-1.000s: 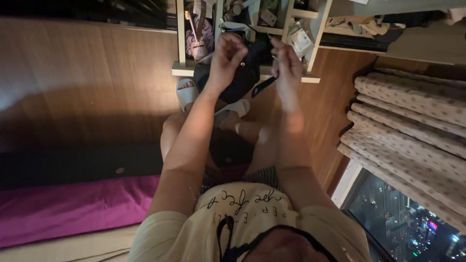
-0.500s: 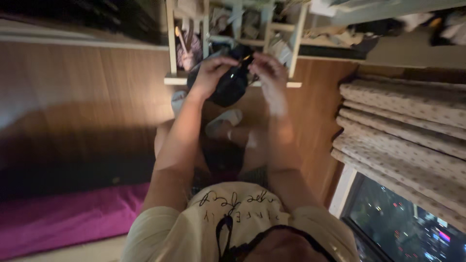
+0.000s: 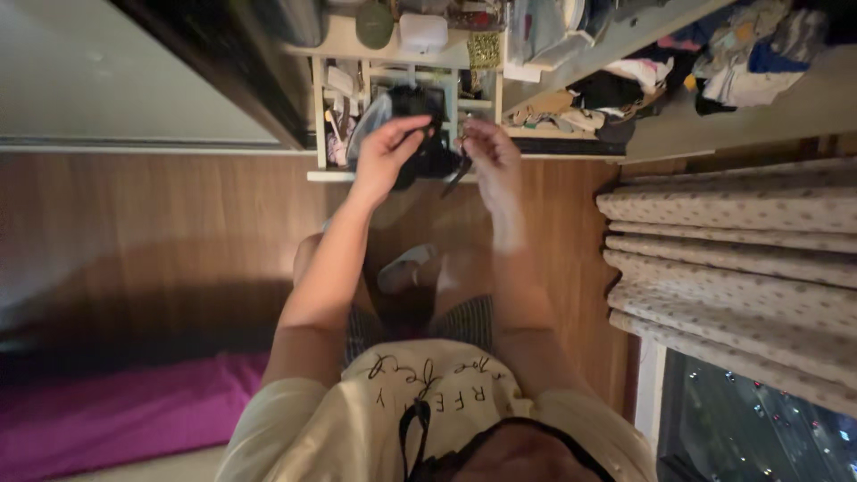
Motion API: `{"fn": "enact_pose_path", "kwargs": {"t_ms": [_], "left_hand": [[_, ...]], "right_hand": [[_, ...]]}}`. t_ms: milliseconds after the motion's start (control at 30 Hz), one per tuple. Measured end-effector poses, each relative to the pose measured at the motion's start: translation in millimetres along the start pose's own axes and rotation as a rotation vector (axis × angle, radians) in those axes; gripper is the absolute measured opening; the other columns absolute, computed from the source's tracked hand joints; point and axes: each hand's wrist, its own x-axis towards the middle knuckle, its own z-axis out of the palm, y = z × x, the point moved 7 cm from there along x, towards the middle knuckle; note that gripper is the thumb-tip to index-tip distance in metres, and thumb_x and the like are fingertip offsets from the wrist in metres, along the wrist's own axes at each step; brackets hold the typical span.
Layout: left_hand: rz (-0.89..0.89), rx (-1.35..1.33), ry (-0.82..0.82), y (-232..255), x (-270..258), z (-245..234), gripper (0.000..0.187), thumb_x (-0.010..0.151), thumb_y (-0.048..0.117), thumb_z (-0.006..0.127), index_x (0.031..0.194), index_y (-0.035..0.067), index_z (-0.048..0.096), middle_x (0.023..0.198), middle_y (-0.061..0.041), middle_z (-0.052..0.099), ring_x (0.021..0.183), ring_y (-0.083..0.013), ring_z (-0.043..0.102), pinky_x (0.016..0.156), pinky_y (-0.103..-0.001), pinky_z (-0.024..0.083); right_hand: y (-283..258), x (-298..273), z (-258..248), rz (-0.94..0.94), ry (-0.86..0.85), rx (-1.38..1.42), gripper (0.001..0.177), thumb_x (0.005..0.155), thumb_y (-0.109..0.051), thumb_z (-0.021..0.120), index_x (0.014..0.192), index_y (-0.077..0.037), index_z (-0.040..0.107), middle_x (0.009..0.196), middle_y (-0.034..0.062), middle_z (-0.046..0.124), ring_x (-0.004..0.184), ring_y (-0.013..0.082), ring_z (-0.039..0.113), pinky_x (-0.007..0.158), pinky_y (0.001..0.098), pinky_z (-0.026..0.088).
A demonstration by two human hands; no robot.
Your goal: The person opens a drawer and handles a black pouch, opening and closing it while moving items inside. They then pick up a small plastic-wrapped item with a tag, inspect it, and place it back in the drawer.
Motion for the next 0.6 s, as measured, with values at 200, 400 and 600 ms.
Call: {"fn": "enact_pose_path", "kwargs": {"t_ms": [200,400,600], "left_hand": [[0.194,0.155,-0.057,59,-12,43,0.018,0.106,0.005,0.070,0.122,0.001,0.075,0.106,-0.003,0.065,0.098,-0.0103,0.060,0.088,-0.024,0.048],[0.316,0.301,-0.107,97,-36,64,0.018,0.101,0.007,0.073,0.118,0.001,0.075,0.104,-0.005,0.068,0.099,-0.0127,0.064,0.089,-0.025,0.050],[0.261,0.318,-0.085,104,-51,77,0.015,0.097,0.007,0.078,0.111,0.002,0.078,0.093,-0.001,0.067,0.085,-0.0083,0.062,0.076,-0.024,0.049]], "right_hand": [[-53,-20,15,-0.118,-0.001,-0.033,0.028,0.096,0.010,0.072,0.121,-0.001,0.064,0.109,0.0077,0.071,0.101,0.0136,0.066,0.094,0.0271,0.054],[-77,-45,28,-0.158,-0.092,0.001,0.022,0.097,0.007,0.075,0.115,0.001,0.065,0.109,0.0078,0.072,0.100,0.0133,0.068,0.095,0.0268,0.055],[-88,-69,32,-0.128,-0.160,0.102,0.021,0.098,0.006,0.075,0.116,0.000,0.066,0.107,0.0057,0.071,0.098,0.0133,0.068,0.093,0.0268,0.055]]}}
